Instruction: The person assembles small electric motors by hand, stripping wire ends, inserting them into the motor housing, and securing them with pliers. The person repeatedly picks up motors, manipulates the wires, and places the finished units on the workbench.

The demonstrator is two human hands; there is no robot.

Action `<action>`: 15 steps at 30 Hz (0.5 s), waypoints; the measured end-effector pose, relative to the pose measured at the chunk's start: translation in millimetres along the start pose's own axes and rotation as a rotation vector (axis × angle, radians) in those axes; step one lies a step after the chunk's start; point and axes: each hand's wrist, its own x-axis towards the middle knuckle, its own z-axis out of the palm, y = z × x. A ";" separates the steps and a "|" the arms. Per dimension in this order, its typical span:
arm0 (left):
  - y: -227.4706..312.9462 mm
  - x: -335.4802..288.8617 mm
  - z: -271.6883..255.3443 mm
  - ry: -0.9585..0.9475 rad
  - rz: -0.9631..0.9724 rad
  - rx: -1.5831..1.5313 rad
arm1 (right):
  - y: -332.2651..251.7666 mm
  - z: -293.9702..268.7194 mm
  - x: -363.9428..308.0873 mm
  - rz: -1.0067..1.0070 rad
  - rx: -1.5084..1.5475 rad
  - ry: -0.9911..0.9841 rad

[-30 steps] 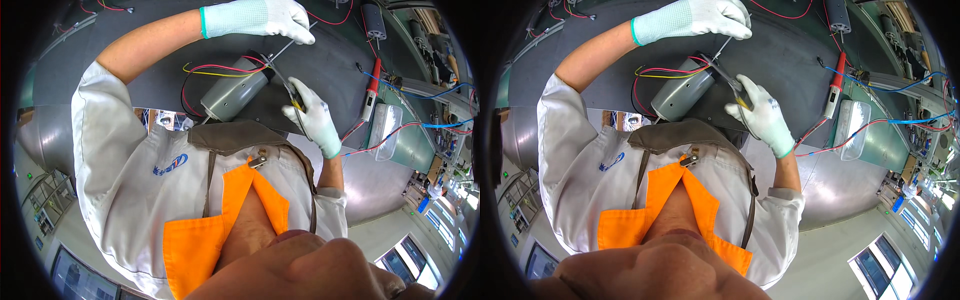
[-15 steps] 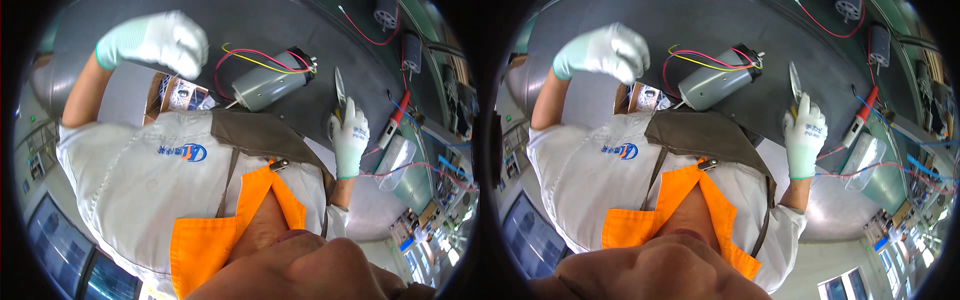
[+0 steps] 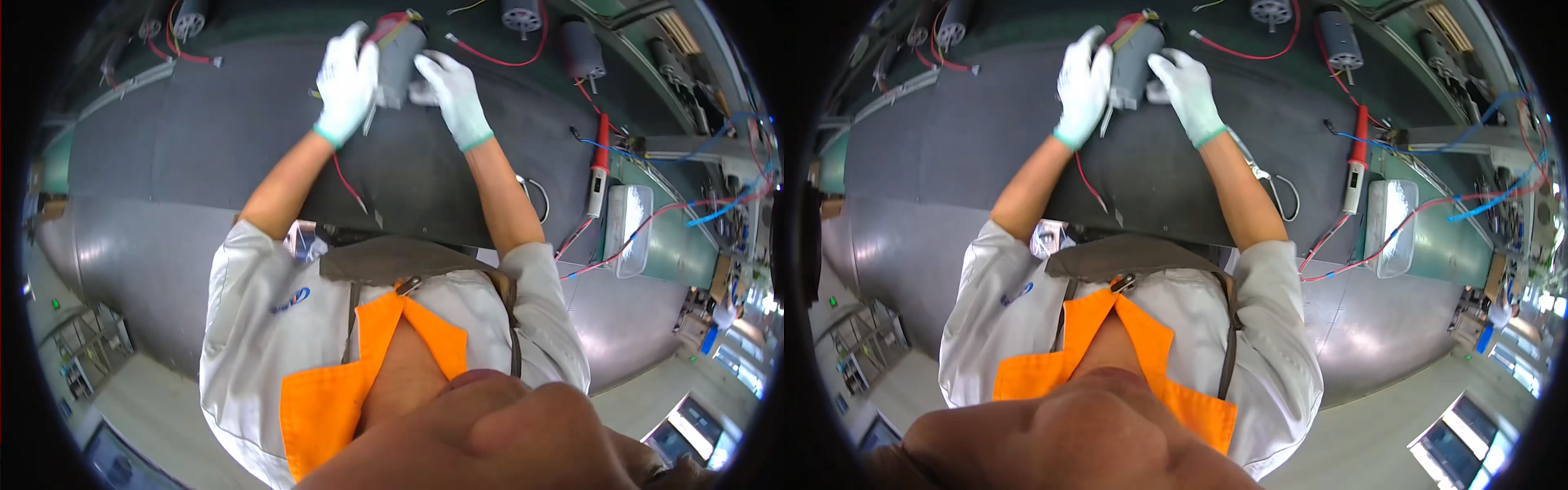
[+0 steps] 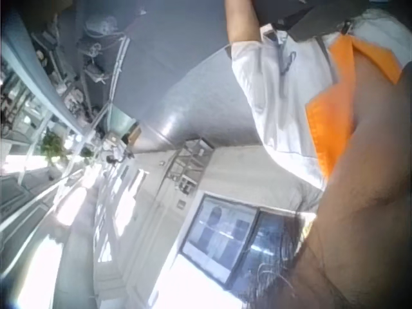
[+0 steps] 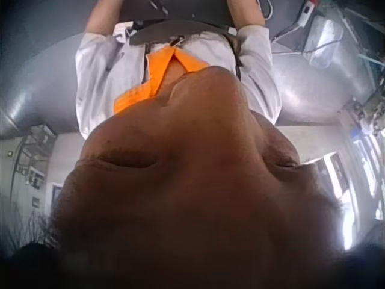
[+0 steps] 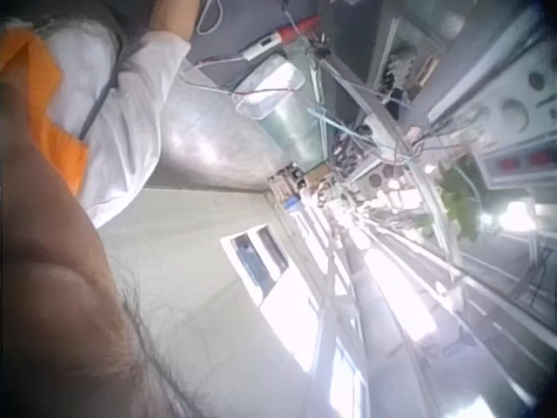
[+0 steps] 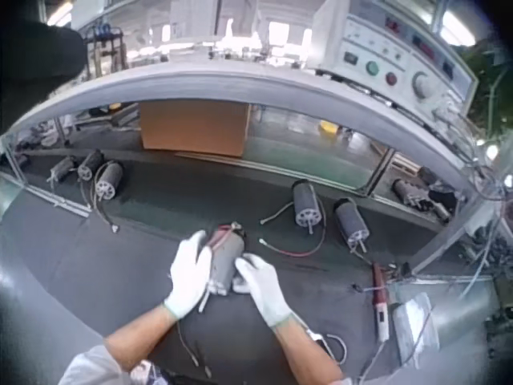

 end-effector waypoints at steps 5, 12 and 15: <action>-61.0 90.8 -2.7 -0.423 -0.783 -0.847 | -32.9 -32.0 -35.6 -0.238 0.024 0.078; -44.4 -2.0 -52.6 -0.459 -0.915 -1.321 | 14.9 -196.1 -152.5 -0.326 0.097 1.039; -7.5 -21.4 -53.0 -0.550 -0.904 -1.447 | 9.9 -263.1 -149.4 -0.437 0.304 0.849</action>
